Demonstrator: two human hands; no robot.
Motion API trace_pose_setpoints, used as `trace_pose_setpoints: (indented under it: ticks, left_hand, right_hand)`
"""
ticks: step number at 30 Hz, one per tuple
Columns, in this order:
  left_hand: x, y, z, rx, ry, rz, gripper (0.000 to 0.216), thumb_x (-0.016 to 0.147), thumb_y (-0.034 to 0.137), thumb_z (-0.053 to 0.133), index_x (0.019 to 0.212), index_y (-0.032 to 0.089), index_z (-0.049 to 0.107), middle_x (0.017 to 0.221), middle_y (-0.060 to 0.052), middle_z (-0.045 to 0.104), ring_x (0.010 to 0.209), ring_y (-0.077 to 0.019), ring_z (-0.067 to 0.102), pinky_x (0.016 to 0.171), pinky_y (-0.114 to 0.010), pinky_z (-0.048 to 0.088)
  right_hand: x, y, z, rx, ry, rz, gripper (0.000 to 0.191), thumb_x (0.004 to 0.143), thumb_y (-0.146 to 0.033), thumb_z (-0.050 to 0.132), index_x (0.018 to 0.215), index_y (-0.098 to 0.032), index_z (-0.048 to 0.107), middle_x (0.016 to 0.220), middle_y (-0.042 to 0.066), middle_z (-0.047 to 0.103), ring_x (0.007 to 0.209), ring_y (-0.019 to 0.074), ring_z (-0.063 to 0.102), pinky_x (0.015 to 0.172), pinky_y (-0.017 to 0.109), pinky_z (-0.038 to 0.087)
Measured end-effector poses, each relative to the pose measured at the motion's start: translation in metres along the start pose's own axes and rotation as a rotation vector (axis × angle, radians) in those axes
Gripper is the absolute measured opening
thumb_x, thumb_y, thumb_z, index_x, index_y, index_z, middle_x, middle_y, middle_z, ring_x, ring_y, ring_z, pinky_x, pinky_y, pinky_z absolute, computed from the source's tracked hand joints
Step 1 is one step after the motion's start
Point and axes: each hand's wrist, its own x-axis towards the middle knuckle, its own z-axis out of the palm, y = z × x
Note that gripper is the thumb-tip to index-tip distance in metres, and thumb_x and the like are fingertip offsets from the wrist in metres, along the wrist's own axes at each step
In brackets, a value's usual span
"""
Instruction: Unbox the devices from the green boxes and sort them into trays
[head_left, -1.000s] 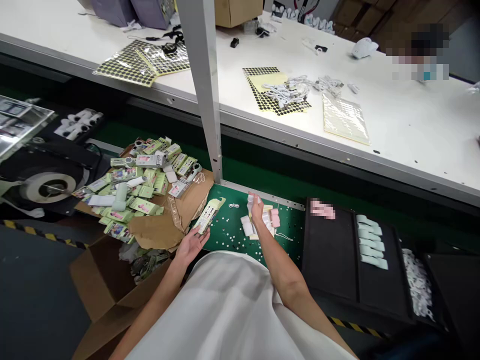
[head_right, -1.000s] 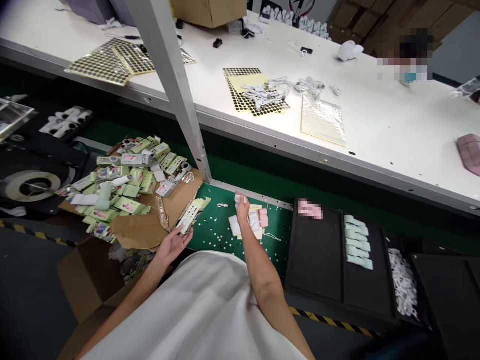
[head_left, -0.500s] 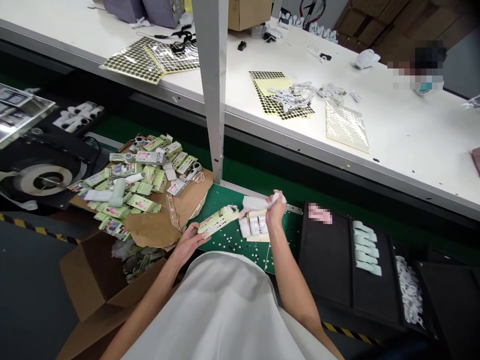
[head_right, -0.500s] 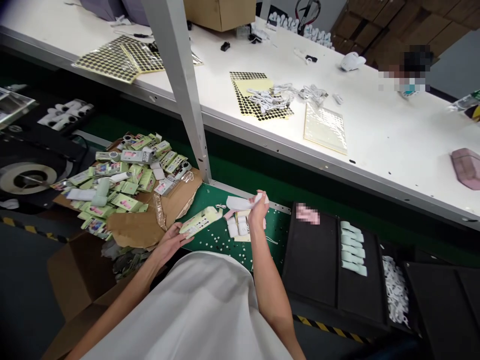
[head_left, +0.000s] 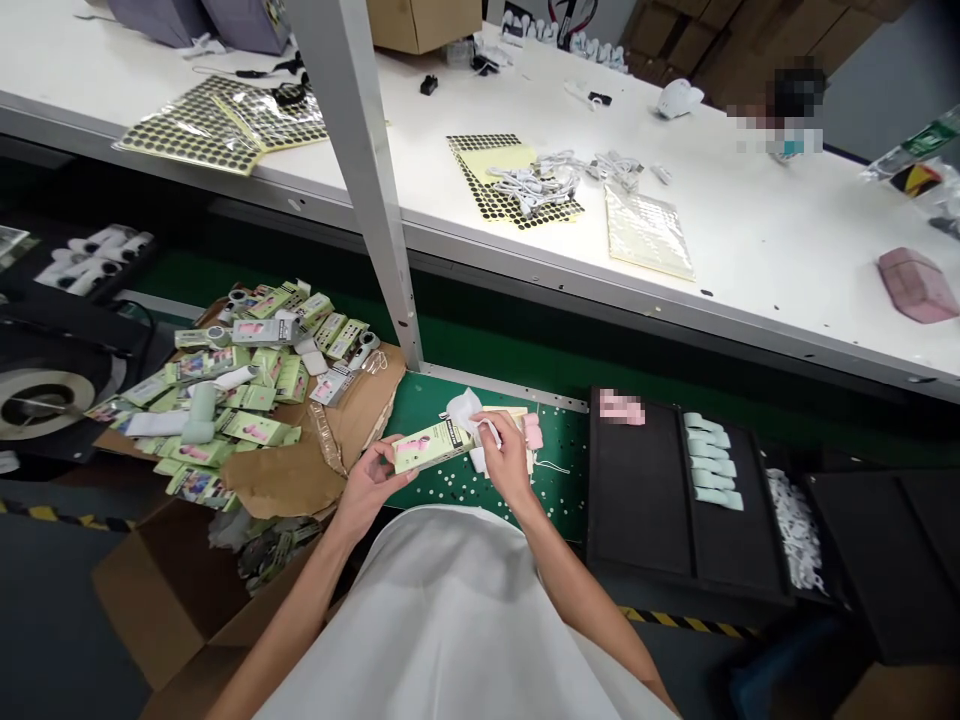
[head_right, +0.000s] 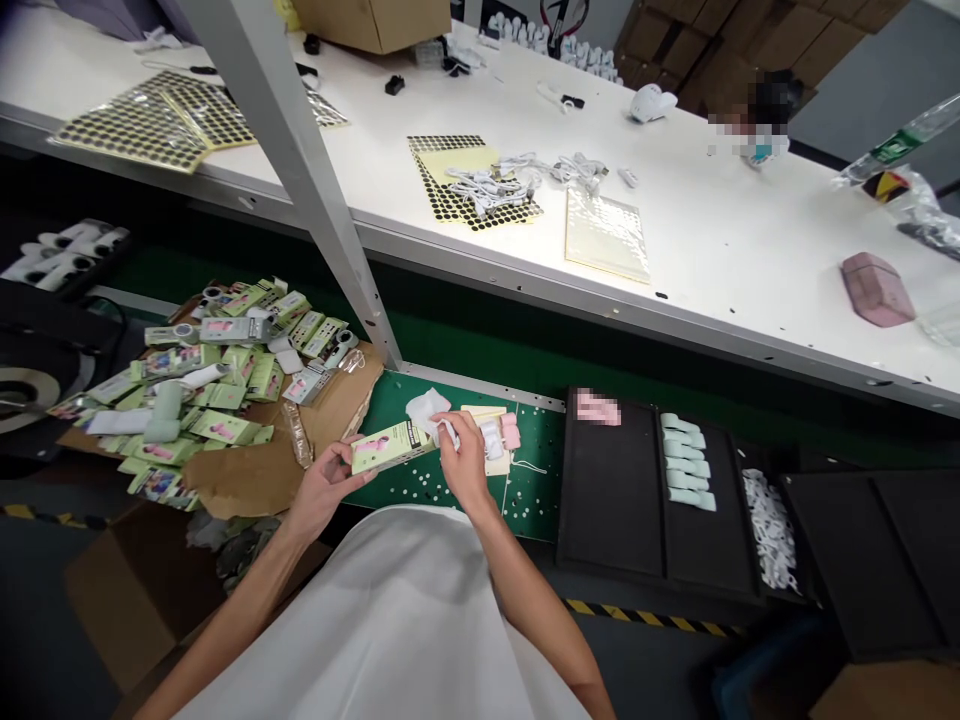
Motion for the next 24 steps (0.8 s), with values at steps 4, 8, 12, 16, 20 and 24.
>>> trace_pose_setpoints:
  ticks: [4,8,12,16,20,24]
  left_hand:
    - [-0.008,0.003,0.003,0.056,0.001,0.067,0.050,0.061,0.041,0.091,0.074,0.020,0.047,0.124,-0.012,0.061,0.112,-0.0245,0.064,0.091,-0.034,0.056]
    - [-0.017,0.003,-0.006,0.142,-0.069,0.062,0.046,0.068,0.043,0.087,0.074,0.021,0.047,0.124,-0.012,0.060,0.112,-0.0245,0.064,0.091,-0.035,0.057]
    - [-0.021,-0.003,-0.026,0.242,-0.106,0.023,0.049,0.068,0.047,0.086,0.072,0.021,0.046,0.124,-0.013,0.059,0.109,-0.0244,0.065,0.088,-0.033,0.058]
    - [-0.022,-0.009,-0.035,0.300,-0.115,-0.026,0.053,0.066,0.051,0.086,0.070,0.021,0.043,0.124,-0.015,0.062,0.109,-0.0265,0.064,0.087,-0.034,0.057]
    - [-0.024,-0.011,-0.028,0.341,-0.177,-0.069,0.051,0.067,0.049,0.084,0.071,0.023,0.040,0.121,-0.014,0.066,0.107,-0.0272,0.065,0.087,-0.036,0.056]
    - [-0.028,-0.016,-0.021,0.557,-0.279,-0.086,0.038,0.066,0.037,0.081,0.090,0.023,0.055,0.111,-0.007,0.070,0.096,-0.0245,0.066,0.085,-0.034,0.054]
  right_hand:
    - [-0.012,0.009,-0.017,-0.139,-0.193,0.076,0.026,0.090,-0.027,0.053,0.105,-0.023,0.074,0.101,0.006,0.075,0.092,0.0231,0.068,0.087,0.035,0.051]
    - [-0.026,0.025,-0.020,-0.148,-0.396,0.150,0.038,0.086,-0.021,0.053,0.118,-0.022,0.072,0.117,0.009,0.074,0.108,0.0253,0.068,0.097,0.039,0.050]
    - [-0.039,0.035,-0.014,0.070,-0.560,0.257,0.054,0.077,-0.011,0.054,0.129,-0.022,0.067,0.136,0.009,0.065,0.123,0.0227,0.061,0.107,0.039,0.047]
    - [-0.043,0.023,-0.009,0.432,-0.811,0.327,0.074,0.069,-0.005,0.052,0.138,-0.029,0.058,0.145,0.001,0.059,0.134,0.0185,0.054,0.116,0.038,0.037]
    - [-0.049,0.011,0.001,0.566,-0.918,0.426,0.065,0.069,-0.006,0.055,0.129,-0.030,0.064,0.130,-0.001,0.068,0.128,0.0189,0.057,0.114,0.038,0.040]
    - [-0.056,0.012,0.021,0.323,-0.951,0.471,0.037,0.078,-0.009,0.056,0.108,-0.024,0.072,0.105,-0.001,0.075,0.105,0.0190,0.066,0.098,0.033,0.052]
